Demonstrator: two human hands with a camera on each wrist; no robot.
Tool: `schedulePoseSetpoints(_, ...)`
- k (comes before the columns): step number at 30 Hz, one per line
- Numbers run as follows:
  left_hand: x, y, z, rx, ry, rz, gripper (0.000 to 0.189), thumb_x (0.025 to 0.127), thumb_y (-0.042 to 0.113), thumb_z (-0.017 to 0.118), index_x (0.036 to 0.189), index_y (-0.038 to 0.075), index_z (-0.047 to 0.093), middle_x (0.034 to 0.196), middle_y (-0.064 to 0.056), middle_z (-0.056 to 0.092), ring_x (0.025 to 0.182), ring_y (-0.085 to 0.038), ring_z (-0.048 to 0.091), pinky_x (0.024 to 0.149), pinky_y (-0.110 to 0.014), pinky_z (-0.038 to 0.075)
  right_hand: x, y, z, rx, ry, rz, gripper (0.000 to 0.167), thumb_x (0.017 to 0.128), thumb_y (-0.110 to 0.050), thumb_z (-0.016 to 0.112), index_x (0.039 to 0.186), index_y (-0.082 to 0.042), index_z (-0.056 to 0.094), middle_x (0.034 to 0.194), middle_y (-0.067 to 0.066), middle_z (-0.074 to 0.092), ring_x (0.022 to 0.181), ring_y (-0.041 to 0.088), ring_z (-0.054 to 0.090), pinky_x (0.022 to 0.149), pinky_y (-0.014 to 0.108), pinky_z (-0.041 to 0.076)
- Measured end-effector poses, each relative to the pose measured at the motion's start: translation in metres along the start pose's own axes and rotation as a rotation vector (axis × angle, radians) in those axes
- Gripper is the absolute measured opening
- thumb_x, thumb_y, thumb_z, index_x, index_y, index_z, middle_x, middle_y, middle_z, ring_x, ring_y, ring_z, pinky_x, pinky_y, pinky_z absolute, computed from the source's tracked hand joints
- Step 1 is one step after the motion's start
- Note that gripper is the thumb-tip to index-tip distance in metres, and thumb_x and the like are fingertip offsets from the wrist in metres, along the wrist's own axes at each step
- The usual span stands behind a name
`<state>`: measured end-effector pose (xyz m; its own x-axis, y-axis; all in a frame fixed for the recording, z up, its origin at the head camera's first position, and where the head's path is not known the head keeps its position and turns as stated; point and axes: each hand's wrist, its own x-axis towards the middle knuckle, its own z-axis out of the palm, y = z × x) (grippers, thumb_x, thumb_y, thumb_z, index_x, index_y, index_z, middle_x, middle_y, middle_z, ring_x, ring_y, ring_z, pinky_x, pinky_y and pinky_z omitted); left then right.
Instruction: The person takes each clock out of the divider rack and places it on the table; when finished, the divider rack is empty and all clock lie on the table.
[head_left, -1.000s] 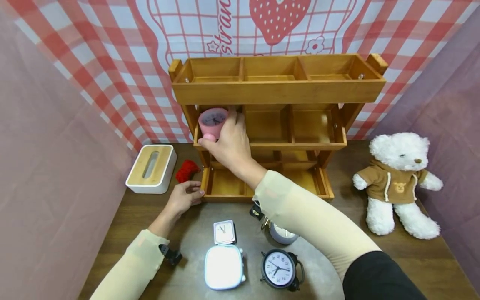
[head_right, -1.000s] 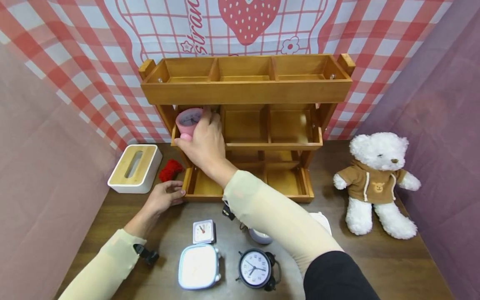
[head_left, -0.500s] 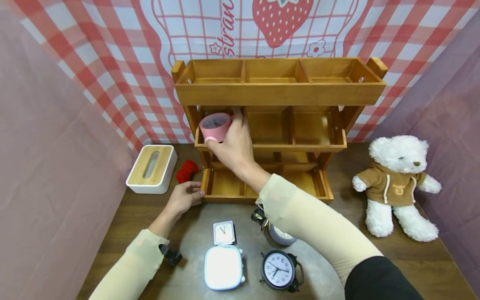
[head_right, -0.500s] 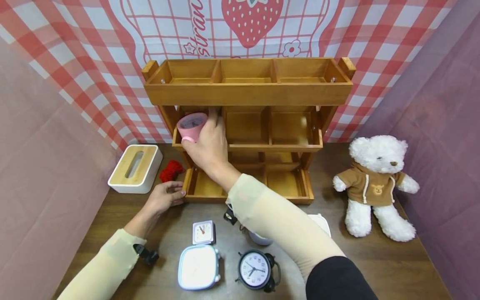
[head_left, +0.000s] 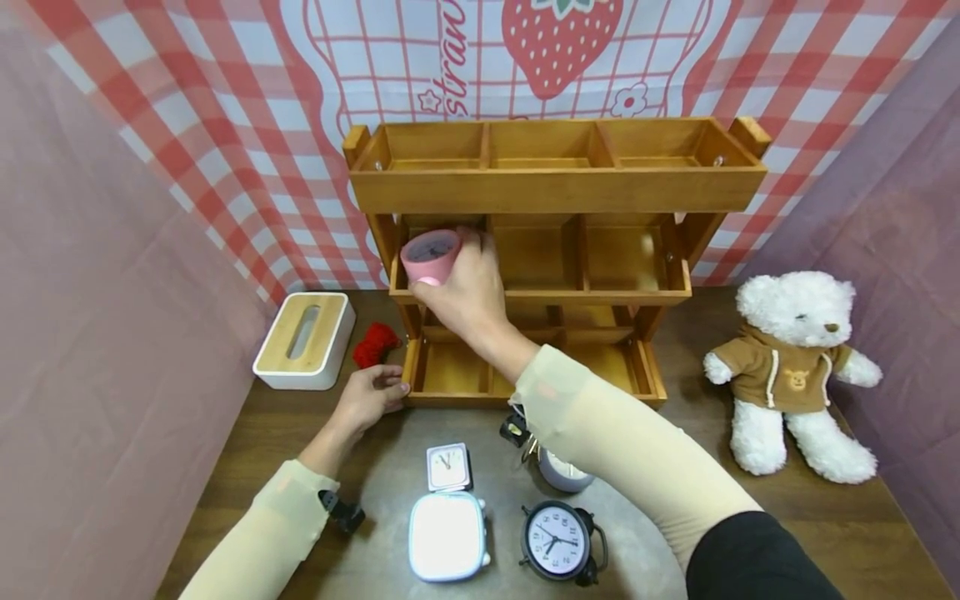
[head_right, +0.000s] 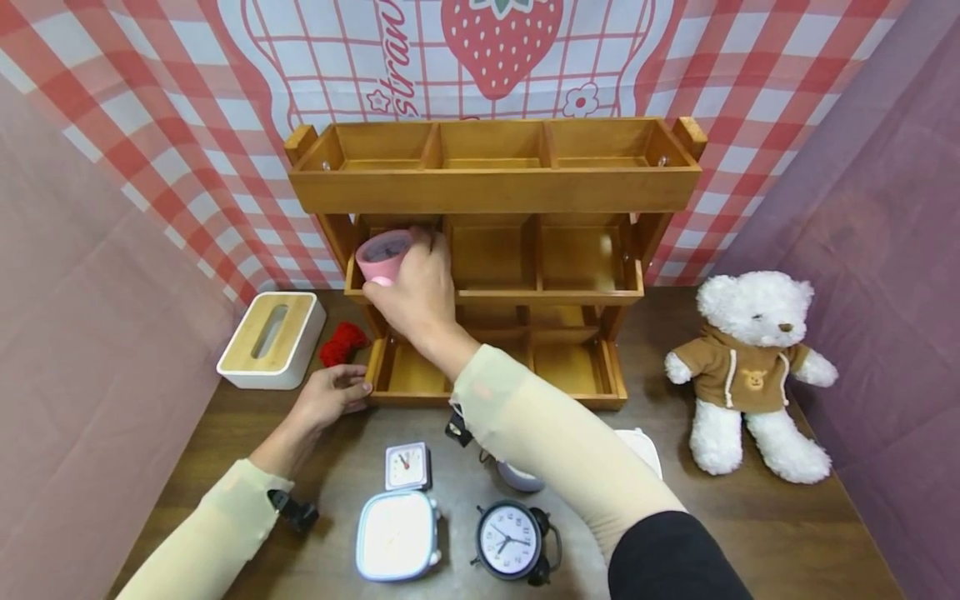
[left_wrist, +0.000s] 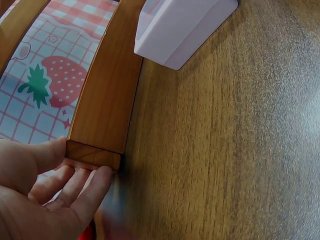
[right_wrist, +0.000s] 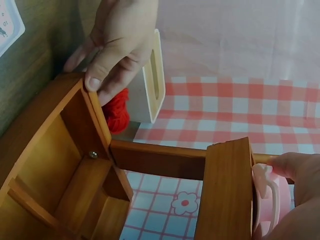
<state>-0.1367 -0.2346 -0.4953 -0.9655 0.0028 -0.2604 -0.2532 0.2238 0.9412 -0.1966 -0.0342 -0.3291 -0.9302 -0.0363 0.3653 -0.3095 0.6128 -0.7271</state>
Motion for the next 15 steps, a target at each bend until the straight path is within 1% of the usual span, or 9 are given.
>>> schedulePoseSetpoints(3, 0.000, 0.000, 0.000, -0.002, 0.004, -0.001, 0.044, 0.097, 0.000, 0.067, 0.137, -0.012, 0.054, 0.124, -0.030, 0.061, 0.101, -0.029, 0.069, 0.088, -0.043, 0.064, 0.000, 0.001, -0.003, 0.010, 0.003, -0.006, 0.092, 0.068, -0.036, 0.093, 0.142, -0.006, 0.048, 0.133, 0.015, 0.053, 0.116, 0.028, 0.058, 0.095, 0.041, 0.057)
schedulePoseSetpoints(7, -0.001, 0.002, 0.001, 0.001, 0.003, -0.005, 0.044, 0.097, 0.001, 0.067, 0.137, -0.012, 0.054, 0.125, -0.029, 0.061, 0.101, -0.029, 0.069, 0.087, -0.043, 0.064, 0.000, -0.001, -0.008, 0.010, -0.010, 0.004, 0.095, 0.068, -0.037, 0.093, 0.145, -0.007, 0.047, 0.135, 0.016, 0.053, 0.115, 0.029, 0.058, 0.094, 0.042, 0.057)
schedulePoseSetpoints(11, -0.001, 0.002, 0.001, 0.000, 0.003, -0.007, 0.045, 0.097, 0.001, 0.068, 0.137, -0.012, 0.054, 0.126, -0.030, 0.061, 0.101, -0.028, 0.069, 0.088, -0.043, 0.064, -0.003, -0.003, -0.015, 0.018, -0.058, 0.024, 0.098, 0.069, -0.042, 0.091, 0.149, -0.009, 0.044, 0.136, 0.018, 0.053, 0.115, 0.030, 0.058, 0.095, 0.043, 0.057)
schedulePoseSetpoints(13, -0.001, 0.002, 0.000, -0.001, 0.000, -0.007, 0.045, 0.097, 0.001, 0.068, 0.137, -0.012, 0.054, 0.126, -0.030, 0.061, 0.101, -0.028, 0.069, 0.088, -0.043, 0.063, -0.005, -0.002, -0.019, 0.031, -0.089, 0.030, 0.101, 0.069, -0.042, 0.091, 0.151, -0.009, 0.042, 0.136, 0.018, 0.053, 0.117, 0.030, 0.057, 0.098, 0.043, 0.055)
schedulePoseSetpoints(15, -0.001, 0.002, -0.001, 0.000, -0.001, -0.006, 0.045, 0.097, 0.001, 0.068, 0.137, -0.012, 0.054, 0.126, -0.031, 0.061, 0.101, -0.028, 0.069, 0.088, -0.044, 0.063, -0.006, 0.000, -0.023, 0.046, -0.119, 0.016, 0.104, 0.068, -0.039, 0.091, 0.153, -0.008, 0.040, 0.136, 0.018, 0.054, 0.119, 0.031, 0.056, 0.100, 0.043, 0.054)
